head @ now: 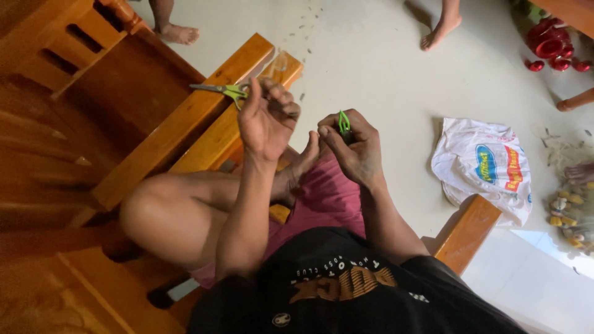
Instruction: A person is sitting on a wooden bench and manually attaching green plastic strips to a cord to create fishing tackle.
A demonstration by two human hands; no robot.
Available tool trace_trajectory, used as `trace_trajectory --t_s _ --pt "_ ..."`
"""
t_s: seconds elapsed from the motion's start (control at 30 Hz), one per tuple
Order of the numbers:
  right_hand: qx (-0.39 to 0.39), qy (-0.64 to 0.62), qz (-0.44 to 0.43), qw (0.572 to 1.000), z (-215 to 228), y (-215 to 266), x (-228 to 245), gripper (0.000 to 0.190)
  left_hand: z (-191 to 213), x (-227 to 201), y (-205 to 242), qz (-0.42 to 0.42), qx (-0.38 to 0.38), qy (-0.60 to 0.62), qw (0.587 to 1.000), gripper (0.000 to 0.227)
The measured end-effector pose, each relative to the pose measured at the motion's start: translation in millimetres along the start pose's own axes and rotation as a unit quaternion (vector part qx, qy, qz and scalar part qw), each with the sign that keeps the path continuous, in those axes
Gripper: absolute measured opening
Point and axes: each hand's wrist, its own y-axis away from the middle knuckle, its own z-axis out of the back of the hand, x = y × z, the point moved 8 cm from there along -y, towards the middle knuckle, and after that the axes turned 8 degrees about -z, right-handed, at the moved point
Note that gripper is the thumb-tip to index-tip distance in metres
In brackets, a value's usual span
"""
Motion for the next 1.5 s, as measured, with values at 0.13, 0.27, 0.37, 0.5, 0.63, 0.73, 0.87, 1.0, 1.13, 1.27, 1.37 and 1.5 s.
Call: trace_trajectory --t_s 0.13,0.27,0.37,0.5,0.63,0.73,0.87,1.0,1.13,1.27,1.37,1.5 --pt "-0.024 0.012 0.007 1.000 10 -9 6 0.004 -10 34 -12 0.079 0.077 -0.015 0.994 0.038" --pt "-0.034 0.024 0.030 0.999 12 -20 26 0.001 3 17 -36 -0.086 0.095 -0.144 0.981 0.009" --pt "-0.006 0.056 0.001 0.998 4 -27 41 0.005 -52 -30 -24 -0.214 0.126 -0.281 0.927 0.019" --pt "-0.004 0.076 0.019 0.997 -8 -44 45 0.008 -71 -49 -17 -0.255 0.154 -0.254 0.920 0.011" --pt "-0.003 0.033 0.075 0.997 -21 -62 39 0.001 -42 -48 -7 -0.217 0.020 -0.185 0.958 0.025" --pt "0.005 0.039 0.058 0.998 -33 -65 37 0.003 -29 -42 3 -0.187 -0.018 -0.162 0.969 0.028" --pt "0.022 0.052 0.042 0.998 -45 -64 28 0.006 11 -37 3 -0.191 -0.013 -0.176 0.966 0.029" --pt "0.029 0.060 0.021 0.998 -47 -61 23 0.006 -25 -44 17 -0.217 0.004 -0.182 0.959 0.025" --pt "0.029 0.058 0.003 0.998 -45 -61 16 0.006 -34 -41 20 -0.213 0.037 -0.186 0.959 0.019" --pt "0.031 0.051 -0.003 0.998 -45 -58 13 0.008 -25 -38 22 -0.233 0.033 -0.243 0.941 0.024" --pt "0.023 0.010 -0.043 0.999 -45 -53 -9 0.008 -14 -32 21 -0.250 0.022 -0.267 0.930 0.024" --pt "0.043 -0.006 -0.067 0.997 -46 -51 -12 0.004 -24 -31 26 -0.271 0.017 -0.292 0.917 0.025"
